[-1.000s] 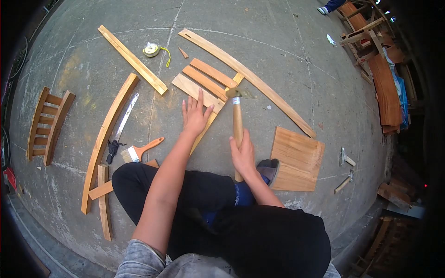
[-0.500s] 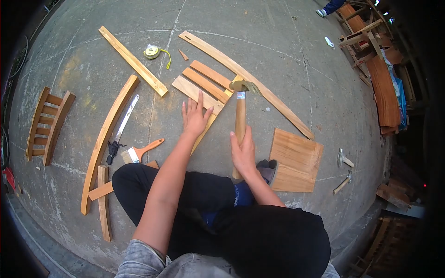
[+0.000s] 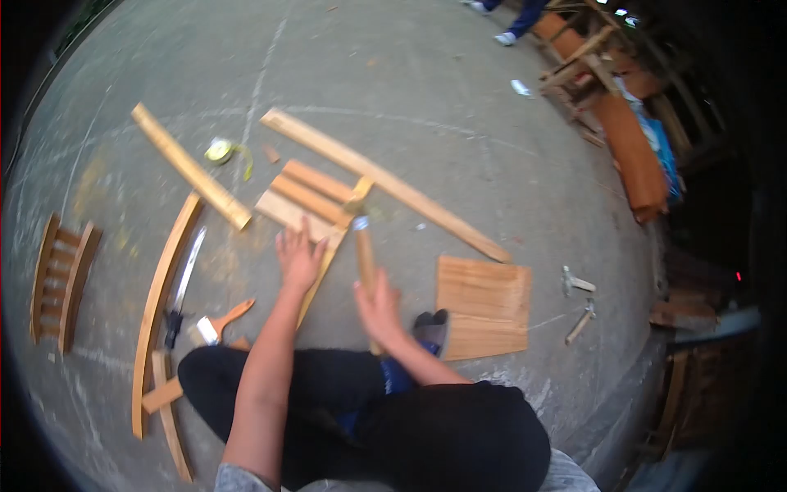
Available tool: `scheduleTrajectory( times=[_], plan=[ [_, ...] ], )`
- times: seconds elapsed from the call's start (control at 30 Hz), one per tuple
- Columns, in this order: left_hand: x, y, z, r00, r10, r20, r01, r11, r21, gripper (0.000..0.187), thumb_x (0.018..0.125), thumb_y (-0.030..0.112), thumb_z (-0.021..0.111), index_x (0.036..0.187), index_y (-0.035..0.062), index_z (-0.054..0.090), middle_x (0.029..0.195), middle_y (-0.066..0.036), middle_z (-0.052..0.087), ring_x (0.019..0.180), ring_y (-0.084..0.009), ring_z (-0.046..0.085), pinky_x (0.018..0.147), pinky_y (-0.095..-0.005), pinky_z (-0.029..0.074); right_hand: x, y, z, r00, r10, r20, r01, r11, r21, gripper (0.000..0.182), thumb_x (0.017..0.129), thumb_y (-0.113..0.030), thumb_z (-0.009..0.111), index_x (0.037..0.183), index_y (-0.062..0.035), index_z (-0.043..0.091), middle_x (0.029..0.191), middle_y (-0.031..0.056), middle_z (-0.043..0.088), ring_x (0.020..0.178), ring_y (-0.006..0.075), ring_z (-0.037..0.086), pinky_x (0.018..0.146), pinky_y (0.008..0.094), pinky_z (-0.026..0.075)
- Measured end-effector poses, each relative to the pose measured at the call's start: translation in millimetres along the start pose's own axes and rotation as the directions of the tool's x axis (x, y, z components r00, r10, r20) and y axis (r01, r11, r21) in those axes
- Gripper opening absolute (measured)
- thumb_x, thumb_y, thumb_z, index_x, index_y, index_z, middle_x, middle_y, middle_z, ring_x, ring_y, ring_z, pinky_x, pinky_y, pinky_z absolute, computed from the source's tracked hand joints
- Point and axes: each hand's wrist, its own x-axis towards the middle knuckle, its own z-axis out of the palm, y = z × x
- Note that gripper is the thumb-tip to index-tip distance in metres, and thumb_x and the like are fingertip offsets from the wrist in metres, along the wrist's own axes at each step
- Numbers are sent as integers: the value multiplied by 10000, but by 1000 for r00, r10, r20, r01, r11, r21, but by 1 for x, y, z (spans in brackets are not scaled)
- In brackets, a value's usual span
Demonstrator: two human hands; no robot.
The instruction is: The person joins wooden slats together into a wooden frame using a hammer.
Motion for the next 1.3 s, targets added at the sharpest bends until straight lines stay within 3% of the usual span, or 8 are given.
scheduleTrajectory(
  times=[0.1, 0.53, 0.63, 0.73, 0.87, 0.93, 1.13, 1.3],
  plan=[
    [-3, 2, -7, 1000, 5, 24, -4, 999, -34, 864, 1103, 625, 441, 1759, 140, 153, 1678, -269, 423, 1621, -413, 291, 1344, -547, 73, -8, 44, 17, 986, 61, 155, -59, 998, -16, 468, 1085, -290, 604, 1403, 11, 440, 1027, 381, 684, 1006, 573, 689, 808, 588, 550],
    [-4, 7, -12, 999, -1, 46, 3, 999, -45, 879, 1108, 563, 491, 1764, 141, 84, 1695, -282, 384, 1652, -416, 199, 1340, -564, 42, -7, -16, -5, 997, 57, 54, -61, 994, 88, 490, 1086, -301, 605, 1419, 18, 438, 1045, 351, 685, 997, 529, 709, 862, 558, 533],
    [-3, 7, -10, 1000, -4, 27, 5, 999, -34, 877, 1103, 578, 488, 1762, 138, 112, 1694, -269, 397, 1648, -413, 216, 1341, -564, 42, -3, 40, 11, 980, 70, 187, -66, 997, -27, 554, 1086, -377, 628, 1429, 20, 449, 1027, 299, 673, 954, 445, 705, 863, 503, 544],
    [-2, 1, -4, 999, -1, 32, 3, 998, -66, 876, 1098, 596, 480, 1761, 137, 137, 1681, -251, 428, 1641, -409, 242, 1341, -565, 53, 2, 44, 3, 995, -64, 76, 77, 981, -175, 532, 1087, -353, 613, 1426, 21, 444, 1034, 350, 692, 1012, 523, 714, 856, 570, 538],
    [-4, 1, -3, 999, 24, -32, -25, 999, -32, 856, 1103, 604, 461, 1757, 142, 160, 1626, -248, 502, 1616, -412, 303, 1337, -563, 83, 11, -28, -21, 996, 85, -4, -85, 996, -12, 461, 1106, -412, 606, 1321, -11, 531, 1016, 332, 699, 998, 500, 722, 858, 546, 542],
    [-3, 4, -5, 1000, 4, -16, -4, 999, -34, 851, 1106, 603, 454, 1758, 147, 151, 1636, -257, 484, 1617, -409, 301, 1339, -558, 78, 11, -20, -13, 997, 60, -38, -56, 993, 100, 461, 1120, -427, 602, 1289, -2, 550, 816, 166, 635, 749, 287, 670, 675, 483, 535],
    [-2, 6, -4, 1000, -8, -25, 8, 1000, 12, 851, 1110, 608, 433, 1764, 165, 116, 1701, -242, 395, 1642, -383, 250, 1341, -552, 66, 2, 1, -7, 969, 59, 240, 1, 971, -240, 382, 1134, -366, 570, 1270, -10, 534, 943, 272, 682, 935, 459, 715, 829, 500, 534],
    [-3, 6, -5, 1000, -18, 3, 18, 1000, 11, 852, 1110, 616, 429, 1765, 172, 114, 1727, -233, 355, 1649, -375, 231, 1343, -553, 64, 3, -22, -11, 993, -88, 72, 93, 994, -60, 366, 1127, -363, 589, 1202, -6, 559, 778, 192, 630, 646, 324, 612, 641, 479, 498]
  ],
)
